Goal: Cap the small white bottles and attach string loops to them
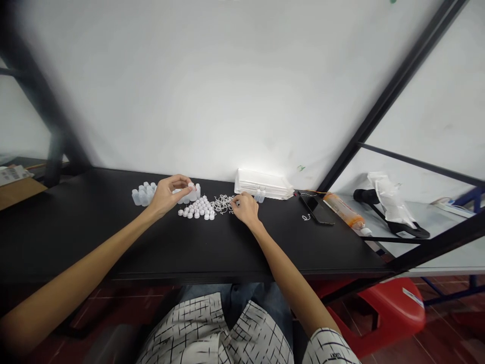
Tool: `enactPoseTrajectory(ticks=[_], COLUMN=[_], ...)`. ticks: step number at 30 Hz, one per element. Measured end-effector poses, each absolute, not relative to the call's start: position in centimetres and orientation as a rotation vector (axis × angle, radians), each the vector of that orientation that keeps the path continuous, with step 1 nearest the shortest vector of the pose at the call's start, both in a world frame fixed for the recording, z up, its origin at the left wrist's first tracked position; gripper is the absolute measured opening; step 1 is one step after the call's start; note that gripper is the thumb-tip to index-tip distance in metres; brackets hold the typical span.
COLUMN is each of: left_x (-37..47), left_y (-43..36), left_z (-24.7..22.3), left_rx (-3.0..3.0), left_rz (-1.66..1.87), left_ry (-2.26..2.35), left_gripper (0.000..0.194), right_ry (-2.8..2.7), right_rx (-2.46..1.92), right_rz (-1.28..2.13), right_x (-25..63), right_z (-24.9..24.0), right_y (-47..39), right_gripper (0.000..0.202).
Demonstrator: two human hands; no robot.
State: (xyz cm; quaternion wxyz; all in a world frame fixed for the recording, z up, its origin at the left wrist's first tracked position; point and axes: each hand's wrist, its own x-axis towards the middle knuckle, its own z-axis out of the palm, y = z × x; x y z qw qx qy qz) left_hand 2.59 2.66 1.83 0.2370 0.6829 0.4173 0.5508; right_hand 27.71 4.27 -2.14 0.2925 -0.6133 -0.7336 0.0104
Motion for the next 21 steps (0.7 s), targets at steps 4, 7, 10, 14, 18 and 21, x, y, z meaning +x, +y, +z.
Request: enactPoseTrajectory(ticks=[4, 7, 10, 14, 18, 21], left_x=[3.2, 3.9, 4.5, 4.8, 4.7, 4.7], left_y=[2.5, 2.0, 1.9, 2.4, 2.7, 2.6], left_z=[1.3, 0.9, 0.3, -0.7, -1.2, -1.0], left_rx=[1.814, 1.763, 1.755, 1.918, 2.034, 2.067], left_rz=[1.483, 1.347, 1.190, 1.075, 1.048, 1.041], left_ry=[1.085, 0.973, 0.959, 0.959, 0.971, 1.004], left_gripper=[0.027, 0.034, 0.042, 0.041, 0.041, 0.041], right_ry=[-1.838, -1.718, -1.651, -1.639, -1.687, -1.647], right_rx=[-1.585, -1.466, -1.174, -0.976, -0.941, -0.927], right_rz=[0.078, 0.199, 0.436, 0.722, 0.855, 0.921], right_x=[28.0, 28.3, 28.2, 26.9, 25.7, 25.5], right_z=[-2.0, -1.6, -1.2, -1.4, -1.7, -1.4], right_y=[4.4, 4.4, 4.4, 4.2, 3.6, 3.2], right_gripper=[0.014, 0.014, 0.014, 0.018, 0.020, 0.023])
